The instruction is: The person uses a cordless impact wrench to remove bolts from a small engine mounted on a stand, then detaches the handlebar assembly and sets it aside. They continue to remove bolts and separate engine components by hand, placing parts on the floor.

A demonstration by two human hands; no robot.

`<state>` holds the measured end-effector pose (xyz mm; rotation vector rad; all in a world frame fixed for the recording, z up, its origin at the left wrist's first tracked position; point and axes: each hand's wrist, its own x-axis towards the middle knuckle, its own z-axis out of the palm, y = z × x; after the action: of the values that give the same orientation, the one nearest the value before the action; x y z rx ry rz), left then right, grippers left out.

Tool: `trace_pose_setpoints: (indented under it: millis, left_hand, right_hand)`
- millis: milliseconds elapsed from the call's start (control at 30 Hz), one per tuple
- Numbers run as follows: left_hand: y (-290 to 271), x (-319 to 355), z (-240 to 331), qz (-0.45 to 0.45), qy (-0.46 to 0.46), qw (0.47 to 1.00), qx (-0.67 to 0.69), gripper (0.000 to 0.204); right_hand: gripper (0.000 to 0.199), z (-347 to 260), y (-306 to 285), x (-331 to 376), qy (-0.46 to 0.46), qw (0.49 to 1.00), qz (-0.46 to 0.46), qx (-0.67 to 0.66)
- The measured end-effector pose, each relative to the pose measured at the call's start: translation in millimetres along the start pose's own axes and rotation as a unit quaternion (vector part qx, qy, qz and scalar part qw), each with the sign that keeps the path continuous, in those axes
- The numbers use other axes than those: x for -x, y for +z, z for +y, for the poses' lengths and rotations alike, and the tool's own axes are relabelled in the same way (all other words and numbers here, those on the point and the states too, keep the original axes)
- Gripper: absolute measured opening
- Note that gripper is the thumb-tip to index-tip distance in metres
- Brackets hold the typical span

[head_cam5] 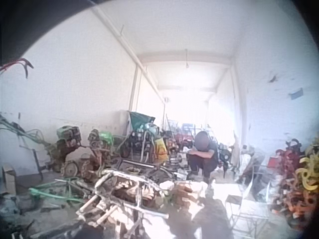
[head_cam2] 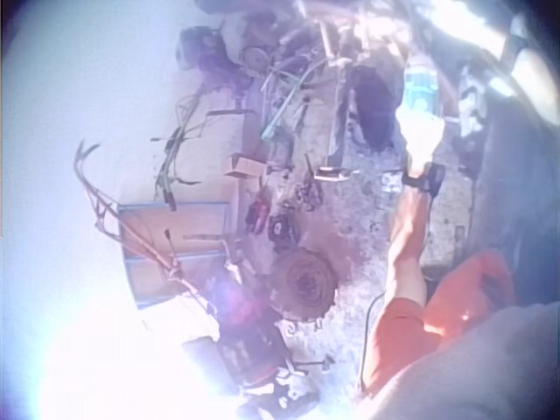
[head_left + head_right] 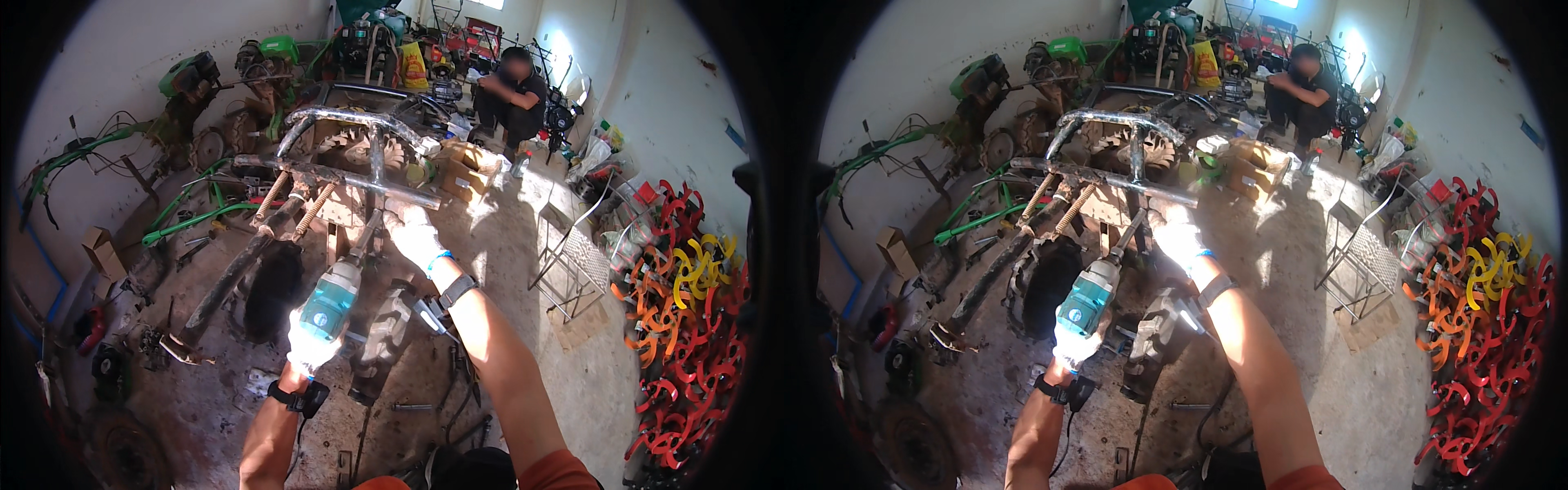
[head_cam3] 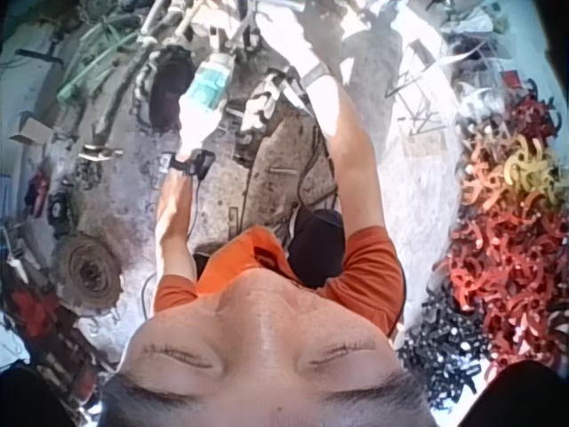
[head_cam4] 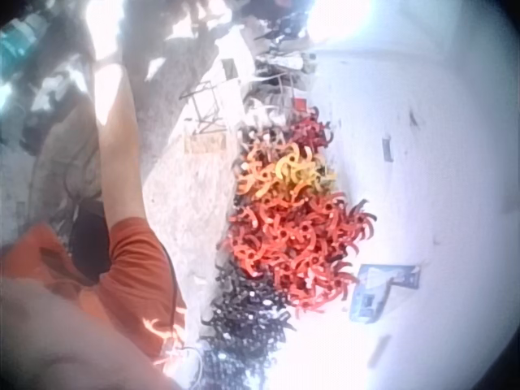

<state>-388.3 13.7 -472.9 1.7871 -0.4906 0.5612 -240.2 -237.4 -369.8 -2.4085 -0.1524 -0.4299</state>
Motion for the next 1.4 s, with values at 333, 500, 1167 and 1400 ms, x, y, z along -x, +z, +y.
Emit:
trace_pose_setpoints:
  millis: [333,500,1167,1400]
  left_hand:
    - [-11,-17,-1,-0.015,0.091,0.981,-0.17,0.044]
    - [-22,-22,9,-0.055,0.094,0.932,-0.345,0.061]
    - [-1,-16,1,-0.028,0.074,0.987,-0.142,0.031]
    - [-1,6,-29,-0.058,0.038,0.997,-0.035,0.044]
  right_hand:
    - [0.051,11,6,-7,-0.025,0.998,-0.018,-0.052]
    - [0.053,9,2,-6,-0.037,0.998,-0.023,-0.045]
    - [0.056,-5,-15,-7,0.055,0.995,-0.085,-0.025]
    - [0.045,17,-11,-17,0.02,0.994,-0.098,-0.051]
